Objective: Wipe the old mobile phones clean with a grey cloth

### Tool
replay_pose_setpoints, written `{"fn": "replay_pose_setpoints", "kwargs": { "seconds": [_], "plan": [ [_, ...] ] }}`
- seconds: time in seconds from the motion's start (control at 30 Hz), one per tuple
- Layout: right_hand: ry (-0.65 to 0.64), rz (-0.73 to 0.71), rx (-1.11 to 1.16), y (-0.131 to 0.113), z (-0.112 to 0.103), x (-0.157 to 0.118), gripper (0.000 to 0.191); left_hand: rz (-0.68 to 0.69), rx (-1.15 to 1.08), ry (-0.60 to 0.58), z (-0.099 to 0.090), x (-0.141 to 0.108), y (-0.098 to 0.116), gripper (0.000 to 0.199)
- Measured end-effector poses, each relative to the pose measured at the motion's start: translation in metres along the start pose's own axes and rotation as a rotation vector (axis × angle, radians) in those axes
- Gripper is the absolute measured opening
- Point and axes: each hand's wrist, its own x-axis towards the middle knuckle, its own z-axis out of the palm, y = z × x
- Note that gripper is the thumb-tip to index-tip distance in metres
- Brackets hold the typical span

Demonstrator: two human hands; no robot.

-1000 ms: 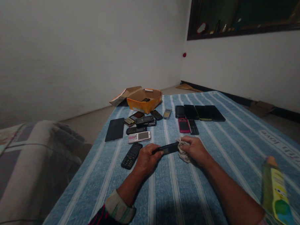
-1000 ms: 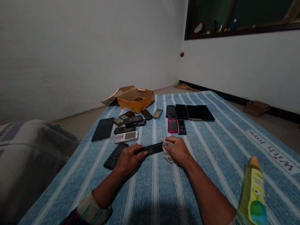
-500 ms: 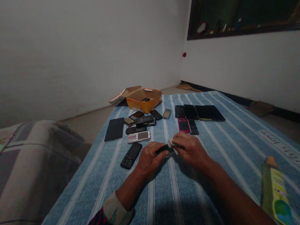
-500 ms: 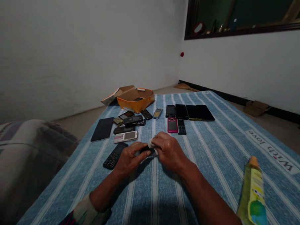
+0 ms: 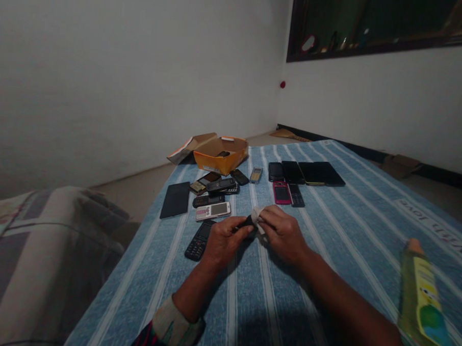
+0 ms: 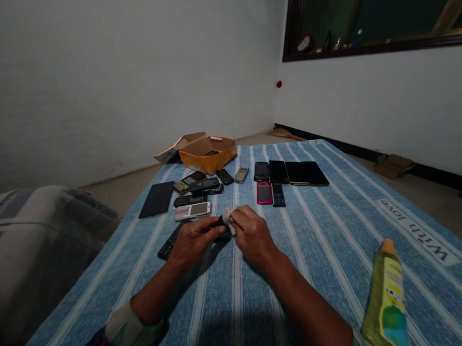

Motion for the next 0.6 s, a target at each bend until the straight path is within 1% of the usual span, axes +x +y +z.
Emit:
{"fn": "replay_pose_setpoints", "kwargs": {
  "seconds": [0.1,0.2,0.27,0.3,0.37,0.43,0.5,0.53,0.57,0.6],
  "plan": [
    [0.06,0.139,0.081,0.007,0.011,-0.005,0.017,-0.053,-0.049,0.011,0.0,0.001,-0.004,0.02],
    [0.075,0.286,0.196,0.013,0.019,-0.009,0.018,-0.074,-0.081,0.011,-0.002,0.002,-0.005,0.022],
    [0.087,0.316,0.215,0.014,0.02,-0.01,0.018,-0.069,-0.084,0.011,-0.002,0.003,-0.004,0.02],
    [0.103,0.3,0.19,0.012,0.019,-0.009,0.019,-0.063,-0.084,0.012,-0.002,0.003,-0.003,0.02],
    [0.138,0.2,0.08,0.005,0.015,-0.008,0.021,-0.045,-0.078,0.019,-0.002,0.002,-0.001,0.018],
    [0.12,0.027,-0.062,-0.005,0.013,-0.005,0.025,-0.023,-0.059,0.025,-0.001,0.002,0.001,0.018],
    [0.065,-0.131,-0.192,-0.013,0.013,-0.005,0.028,0.001,-0.028,0.023,-0.001,0.001,0.002,0.017],
    [0.041,-0.177,-0.238,-0.015,0.014,-0.005,0.029,0.011,-0.018,0.02,-0.001,0.0,0.003,0.017],
    [0.027,-0.193,-0.265,-0.015,0.016,-0.005,0.03,0.017,-0.012,0.019,-0.001,0.0,0.003,0.017],
    [0.024,-0.178,-0.271,-0.013,0.018,-0.006,0.03,0.017,-0.011,0.021,-0.001,0.0,0.003,0.018]
  ]
}}
